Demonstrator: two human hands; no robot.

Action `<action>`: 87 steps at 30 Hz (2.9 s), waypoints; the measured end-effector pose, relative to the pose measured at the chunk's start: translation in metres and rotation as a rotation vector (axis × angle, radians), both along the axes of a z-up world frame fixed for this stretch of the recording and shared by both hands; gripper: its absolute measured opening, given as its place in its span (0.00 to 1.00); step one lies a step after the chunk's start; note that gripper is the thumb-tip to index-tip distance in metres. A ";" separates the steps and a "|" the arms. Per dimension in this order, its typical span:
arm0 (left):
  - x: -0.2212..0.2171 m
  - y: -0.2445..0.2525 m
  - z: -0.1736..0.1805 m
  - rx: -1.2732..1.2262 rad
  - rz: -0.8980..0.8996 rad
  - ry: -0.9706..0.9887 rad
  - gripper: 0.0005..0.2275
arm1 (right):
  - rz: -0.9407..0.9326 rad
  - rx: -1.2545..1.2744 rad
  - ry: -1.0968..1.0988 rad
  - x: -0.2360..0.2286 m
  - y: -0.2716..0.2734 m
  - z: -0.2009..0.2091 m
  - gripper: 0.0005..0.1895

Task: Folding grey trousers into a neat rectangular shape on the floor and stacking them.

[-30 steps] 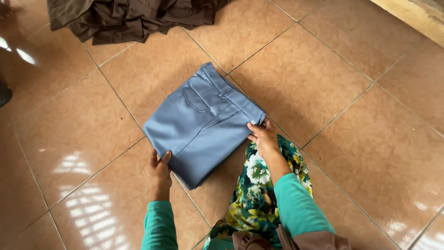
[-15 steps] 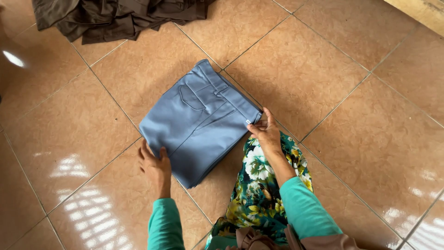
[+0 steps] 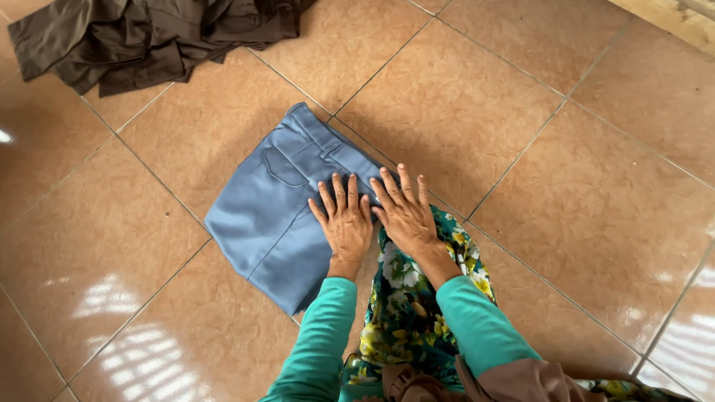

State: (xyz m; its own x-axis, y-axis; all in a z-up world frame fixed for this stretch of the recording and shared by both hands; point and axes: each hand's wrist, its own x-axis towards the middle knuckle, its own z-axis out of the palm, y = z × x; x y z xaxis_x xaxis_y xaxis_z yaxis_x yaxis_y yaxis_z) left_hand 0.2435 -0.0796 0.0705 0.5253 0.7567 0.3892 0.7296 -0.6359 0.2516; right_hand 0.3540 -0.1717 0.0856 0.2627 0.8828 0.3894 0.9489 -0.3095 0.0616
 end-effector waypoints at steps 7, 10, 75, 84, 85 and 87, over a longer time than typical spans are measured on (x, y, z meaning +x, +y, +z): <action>0.010 -0.008 0.007 0.061 -0.022 -0.001 0.24 | -0.045 0.023 0.003 0.006 -0.006 0.008 0.31; 0.031 -0.022 0.017 0.118 -0.065 -0.042 0.24 | -0.081 0.053 0.056 0.023 -0.024 0.015 0.30; 0.017 -0.709 0.016 -0.990 -2.137 1.070 0.46 | -2.245 0.328 0.331 -0.243 -0.723 -0.012 0.23; 0.033 -0.693 0.017 -1.342 -1.784 1.412 0.59 | -2.076 1.157 0.380 -0.166 -0.761 0.011 0.13; 0.032 -0.696 0.020 -1.339 -1.786 1.411 0.59 | -2.075 1.159 0.378 -0.149 -0.760 0.021 0.13; 0.030 -0.698 0.026 -1.570 -1.683 1.354 0.63 | -1.862 1.333 0.341 -0.114 -0.755 0.039 0.14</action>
State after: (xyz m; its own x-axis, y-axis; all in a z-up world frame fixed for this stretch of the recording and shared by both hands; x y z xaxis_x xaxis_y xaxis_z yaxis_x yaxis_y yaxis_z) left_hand 0.2739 -0.7778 0.0969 0.0279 -0.8840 -0.4667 0.2378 -0.4476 0.8620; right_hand 0.2395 -0.9262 0.1247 0.3558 -0.9262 0.1249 -0.3835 -0.2665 -0.8843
